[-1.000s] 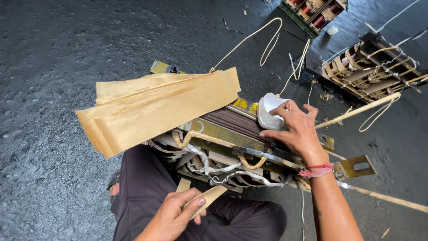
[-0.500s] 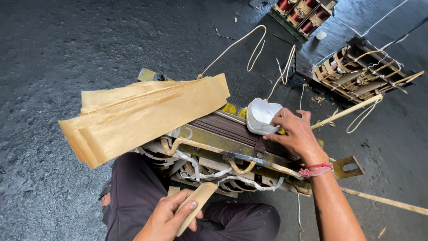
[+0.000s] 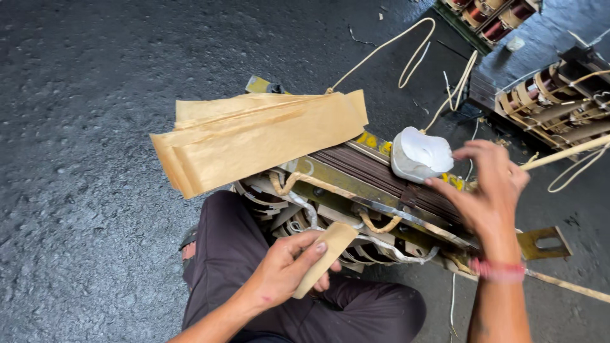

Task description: The person sits on the floor and wraps a long strip of tan paper around a copper coil assembly using both hands. They repeatedly fold and tuck the paper to secure it around the coil, occasionally reaching for a white container nearby. The process continues with multiple coils in the background.

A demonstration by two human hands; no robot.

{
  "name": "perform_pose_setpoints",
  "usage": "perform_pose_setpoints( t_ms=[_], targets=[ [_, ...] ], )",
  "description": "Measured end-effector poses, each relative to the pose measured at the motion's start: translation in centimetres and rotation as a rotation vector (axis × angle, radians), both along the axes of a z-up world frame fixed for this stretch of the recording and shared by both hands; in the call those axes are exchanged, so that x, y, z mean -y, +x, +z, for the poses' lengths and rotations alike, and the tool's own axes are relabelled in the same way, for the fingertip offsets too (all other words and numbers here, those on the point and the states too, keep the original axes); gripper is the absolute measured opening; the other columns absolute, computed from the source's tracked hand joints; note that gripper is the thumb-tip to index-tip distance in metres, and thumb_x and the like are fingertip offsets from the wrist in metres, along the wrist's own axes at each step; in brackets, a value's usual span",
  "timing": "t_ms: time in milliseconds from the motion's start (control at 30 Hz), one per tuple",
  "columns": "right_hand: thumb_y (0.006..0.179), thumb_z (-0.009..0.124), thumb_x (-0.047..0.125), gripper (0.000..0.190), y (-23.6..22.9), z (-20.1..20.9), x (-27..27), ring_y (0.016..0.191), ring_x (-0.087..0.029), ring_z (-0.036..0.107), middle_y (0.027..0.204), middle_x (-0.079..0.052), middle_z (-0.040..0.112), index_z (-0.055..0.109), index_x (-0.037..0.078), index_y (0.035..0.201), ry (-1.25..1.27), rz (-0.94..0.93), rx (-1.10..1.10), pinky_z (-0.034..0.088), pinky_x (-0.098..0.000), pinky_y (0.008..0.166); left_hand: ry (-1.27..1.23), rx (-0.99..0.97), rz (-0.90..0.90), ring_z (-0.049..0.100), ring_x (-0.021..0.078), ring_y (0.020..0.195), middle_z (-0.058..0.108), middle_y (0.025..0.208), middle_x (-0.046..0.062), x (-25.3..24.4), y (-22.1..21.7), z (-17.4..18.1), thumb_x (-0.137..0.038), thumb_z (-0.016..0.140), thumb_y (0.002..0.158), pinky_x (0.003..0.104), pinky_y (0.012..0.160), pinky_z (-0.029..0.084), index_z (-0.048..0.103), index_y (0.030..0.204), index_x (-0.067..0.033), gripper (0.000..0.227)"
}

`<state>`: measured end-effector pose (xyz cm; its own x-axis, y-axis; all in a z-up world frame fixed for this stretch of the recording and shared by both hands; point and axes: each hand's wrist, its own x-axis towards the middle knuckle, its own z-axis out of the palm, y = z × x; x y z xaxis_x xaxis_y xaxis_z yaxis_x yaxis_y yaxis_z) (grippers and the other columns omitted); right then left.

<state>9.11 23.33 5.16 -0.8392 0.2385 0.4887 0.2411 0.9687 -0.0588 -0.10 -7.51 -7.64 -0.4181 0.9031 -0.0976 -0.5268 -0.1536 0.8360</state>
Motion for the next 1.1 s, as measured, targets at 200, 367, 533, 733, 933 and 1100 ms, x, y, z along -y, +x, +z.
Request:
perform_pose_setpoints(
  t_ms=[200, 367, 533, 733, 933, 1100],
  targets=[
    [0.081, 0.080, 0.006, 0.050, 5.3, -5.0, 13.9, 0.123, -0.024, 0.062, 0.127, -0.015, 0.065, 0.058, 0.003, 0.126, -0.432, 0.050, -0.302, 0.050, -0.0352, 0.108, 0.088, 0.040, -0.059, 0.070, 0.0119, 0.071, 0.073, 0.098, 0.011, -1.3, 0.2, 1.1, -0.021, 0.046, 0.108, 0.028, 0.065, 0.061, 0.054, 0.142, 0.0019, 0.042],
    [0.087, 0.073, -0.001, 0.067, 6.9, -8.7, 15.9, 0.124, -0.026, 0.061, 0.135, -0.019, 0.061, 0.040, 0.004, 0.145, -1.254, 0.078, -0.488, 0.047, -0.0374, 0.106, 0.177, 0.064, -0.159, 0.069, 0.0135, 0.076, 0.072, 0.101, 0.012, -1.7, 0.9, 1.3, -0.029, 0.046, 0.110, 0.029, 0.071, 0.060, 0.055, 0.144, 0.0022, 0.047],
    [0.076, 0.080, -0.006, 0.084, 7.5, -8.1, 16.3, 0.139, -0.028, 0.054, 0.142, -0.017, 0.055, 0.036, 0.006, 0.147, -1.027, 0.166, -0.458, 0.041, -0.0431, 0.122, 0.318, 0.201, -0.197, 0.073, 0.0218, 0.091, 0.073, 0.109, 0.017, -2.2, 0.0, 0.7, -0.037, 0.049, 0.112, 0.035, 0.085, 0.060, 0.057, 0.131, 0.0066, 0.048],
    [0.072, 0.085, -0.003, 0.095, 7.9, -9.7, 18.5, 0.142, -0.028, 0.050, 0.146, -0.017, 0.051, 0.032, 0.008, 0.150, -0.998, 0.066, -0.467, 0.040, -0.0443, 0.121, 0.385, 0.167, -0.234, 0.073, 0.0245, 0.106, 0.073, 0.115, 0.017, -2.6, -0.6, 1.4, -0.038, 0.051, 0.111, 0.037, 0.097, 0.059, 0.058, 0.133, 0.0052, 0.049],
    [0.072, 0.085, 0.000, 0.098, 6.8, -10.3, 18.9, 0.145, -0.027, 0.046, 0.152, -0.017, 0.046, 0.030, 0.009, 0.153, -0.913, 0.038, -0.566, 0.037, -0.0420, 0.123, 0.335, 0.114, -0.258, 0.070, 0.0204, 0.108, 0.073, 0.119, 0.015, -2.5, 0.3, 1.6, -0.038, 0.050, 0.112, 0.034, 0.098, 0.057, 0.061, 0.134, 0.0044, 0.049],
    [0.079, 0.086, 0.003, 0.091, 7.1, -8.9, 19.4, 0.144, -0.026, 0.049, 0.152, -0.016, 0.047, 0.030, 0.007, 0.151, -0.769, -0.009, -0.659, 0.038, -0.0416, 0.126, 0.310, 0.075, -0.229, 0.070, 0.0161, 0.109, 0.073, 0.119, 0.011, -2.5, 1.0, 0.7, -0.038, 0.051, 0.111, 0.031, 0.099, 0.056, 0.063, 0.131, 0.0035, 0.047]
  ],
)
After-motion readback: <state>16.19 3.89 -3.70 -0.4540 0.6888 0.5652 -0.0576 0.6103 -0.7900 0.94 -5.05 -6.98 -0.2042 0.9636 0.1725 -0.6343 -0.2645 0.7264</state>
